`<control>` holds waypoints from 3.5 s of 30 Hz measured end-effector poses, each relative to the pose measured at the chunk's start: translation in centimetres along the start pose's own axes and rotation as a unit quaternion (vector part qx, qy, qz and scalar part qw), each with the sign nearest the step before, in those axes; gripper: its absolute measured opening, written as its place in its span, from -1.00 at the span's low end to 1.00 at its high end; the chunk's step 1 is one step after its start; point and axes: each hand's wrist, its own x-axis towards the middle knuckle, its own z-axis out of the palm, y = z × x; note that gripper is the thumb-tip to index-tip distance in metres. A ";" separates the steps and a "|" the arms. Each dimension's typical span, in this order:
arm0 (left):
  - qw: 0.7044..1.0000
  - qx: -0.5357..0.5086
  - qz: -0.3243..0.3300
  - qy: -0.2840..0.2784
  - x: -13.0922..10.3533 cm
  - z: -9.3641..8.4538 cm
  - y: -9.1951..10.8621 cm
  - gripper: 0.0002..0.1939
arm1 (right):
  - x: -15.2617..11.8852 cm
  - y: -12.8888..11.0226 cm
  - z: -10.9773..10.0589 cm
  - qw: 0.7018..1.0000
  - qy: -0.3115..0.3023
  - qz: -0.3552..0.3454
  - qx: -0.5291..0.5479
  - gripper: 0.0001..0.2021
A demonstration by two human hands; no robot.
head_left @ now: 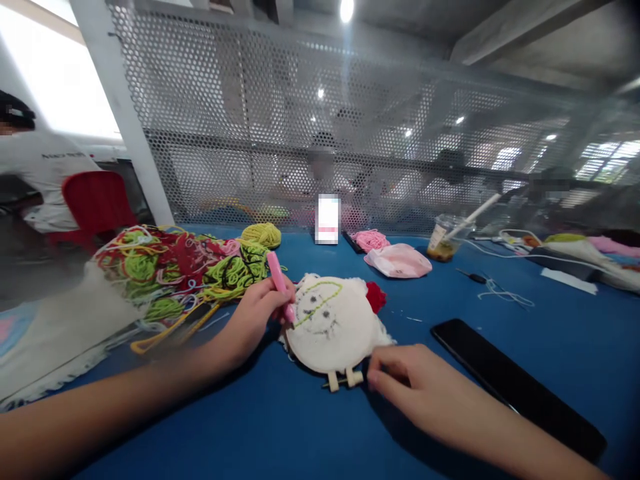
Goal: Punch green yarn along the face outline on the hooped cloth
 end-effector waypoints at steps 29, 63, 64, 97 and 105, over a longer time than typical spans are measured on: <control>0.967 0.234 0.089 -0.035 -3.5 0.8 0.4 -0.86 | 4.8 1.9 -0.1 0.984 0.143 -0.002 0.108 -0.72; 0.952 0.279 0.103 -0.067 -3.5 0.3 -0.5 -0.91 | 4.3 2.0 0.0 0.982 0.130 0.010 0.138 -0.72; 0.950 0.283 0.104 -0.079 -3.5 0.4 -0.5 -0.92 | 4.3 2.0 -0.1 0.982 0.129 0.010 0.138 -0.72; 0.969 0.181 0.168 0.016 -2.8 0.3 -0.7 -0.95 | 3.7 2.1 0.7 0.979 0.162 0.038 0.119 -0.81; 0.945 0.265 0.188 0.010 -2.9 0.2 -0.8 -0.89 | 3.7 2.1 0.6 0.980 0.162 0.029 0.114 -0.82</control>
